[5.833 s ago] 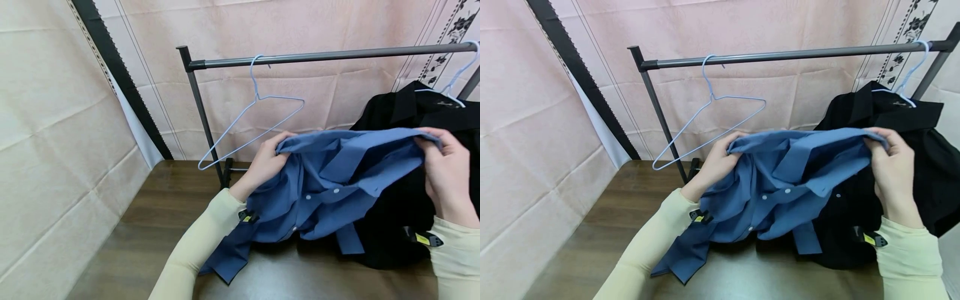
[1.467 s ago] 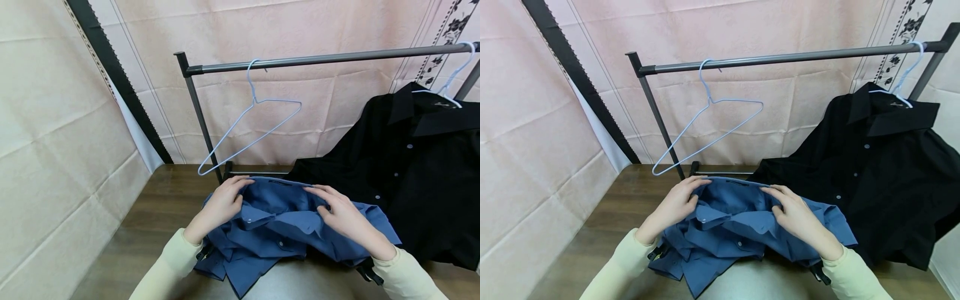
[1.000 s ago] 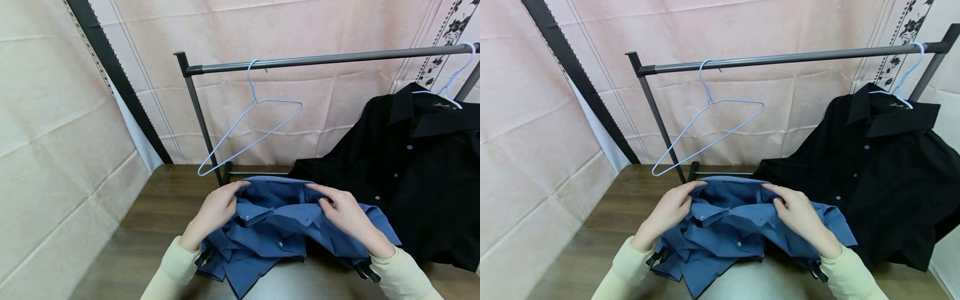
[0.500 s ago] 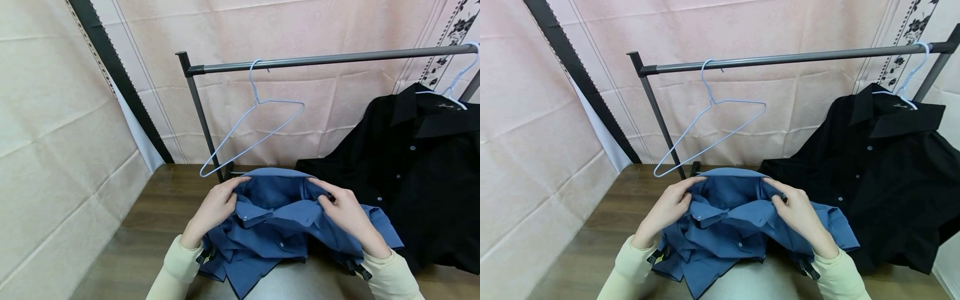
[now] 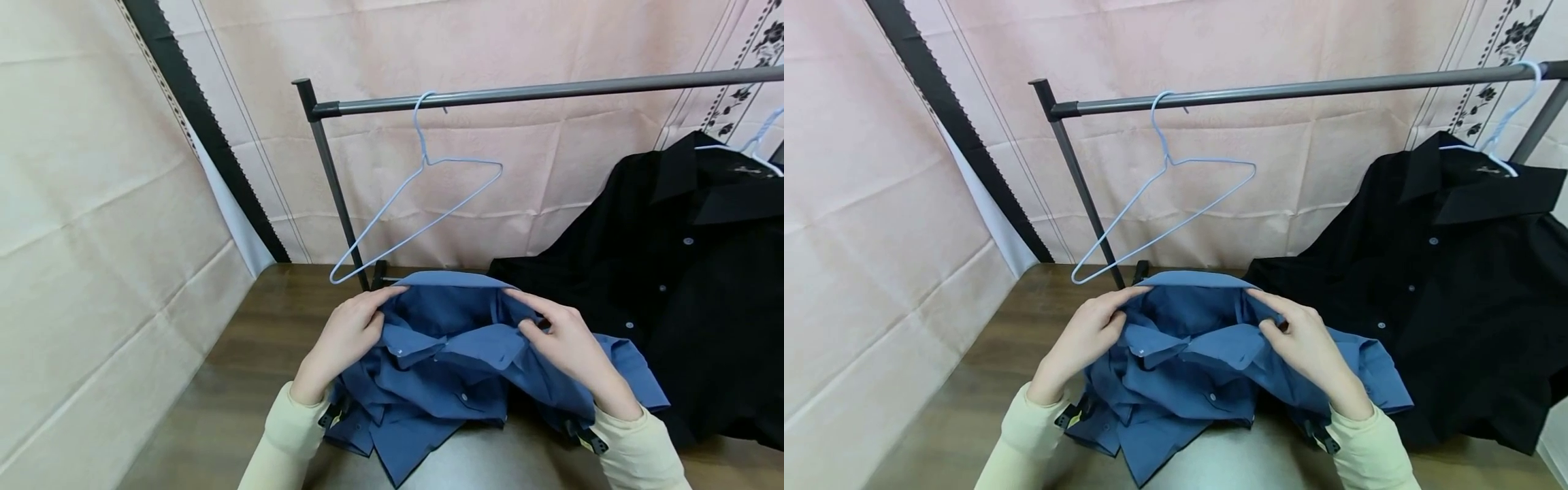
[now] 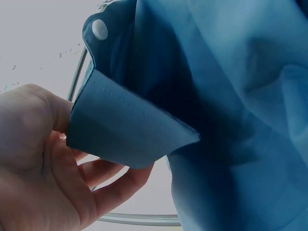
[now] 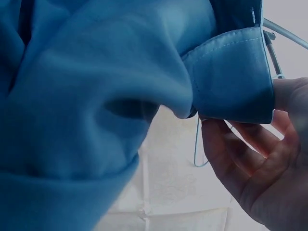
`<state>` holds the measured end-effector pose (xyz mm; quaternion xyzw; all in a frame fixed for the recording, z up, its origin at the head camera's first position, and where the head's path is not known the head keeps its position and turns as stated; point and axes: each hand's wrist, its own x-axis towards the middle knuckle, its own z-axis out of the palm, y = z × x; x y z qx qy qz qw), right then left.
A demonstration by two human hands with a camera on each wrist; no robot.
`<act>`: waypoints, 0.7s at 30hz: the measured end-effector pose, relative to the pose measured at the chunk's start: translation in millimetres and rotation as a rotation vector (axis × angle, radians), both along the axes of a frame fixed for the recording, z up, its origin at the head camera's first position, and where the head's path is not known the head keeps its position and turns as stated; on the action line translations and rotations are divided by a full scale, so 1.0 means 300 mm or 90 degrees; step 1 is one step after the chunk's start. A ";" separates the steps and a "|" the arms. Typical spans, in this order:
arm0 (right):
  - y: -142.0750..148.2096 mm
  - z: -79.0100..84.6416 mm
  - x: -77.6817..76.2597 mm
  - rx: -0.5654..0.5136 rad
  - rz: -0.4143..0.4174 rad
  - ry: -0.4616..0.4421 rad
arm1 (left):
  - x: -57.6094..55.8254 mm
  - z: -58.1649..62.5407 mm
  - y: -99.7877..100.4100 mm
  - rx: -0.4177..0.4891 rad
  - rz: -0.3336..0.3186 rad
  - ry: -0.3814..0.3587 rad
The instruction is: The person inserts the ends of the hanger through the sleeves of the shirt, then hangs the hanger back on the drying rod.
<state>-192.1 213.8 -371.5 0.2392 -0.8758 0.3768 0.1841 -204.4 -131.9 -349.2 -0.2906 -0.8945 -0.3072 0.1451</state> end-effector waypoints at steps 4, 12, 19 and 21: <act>0.001 -0.004 -0.002 0.002 0.004 0.000 | 0.000 0.000 -0.006 0.008 0.001 -0.020; 0.005 -0.014 0.002 0.011 0.006 -0.007 | 0.004 -0.006 -0.018 0.000 0.000 -0.028; 0.028 -0.011 -0.010 0.011 0.015 -0.006 | -0.005 -0.001 -0.024 -0.030 0.003 -0.004; 0.033 -0.015 -0.014 0.013 0.010 -0.017 | -0.008 -0.002 -0.026 -0.035 0.002 -0.006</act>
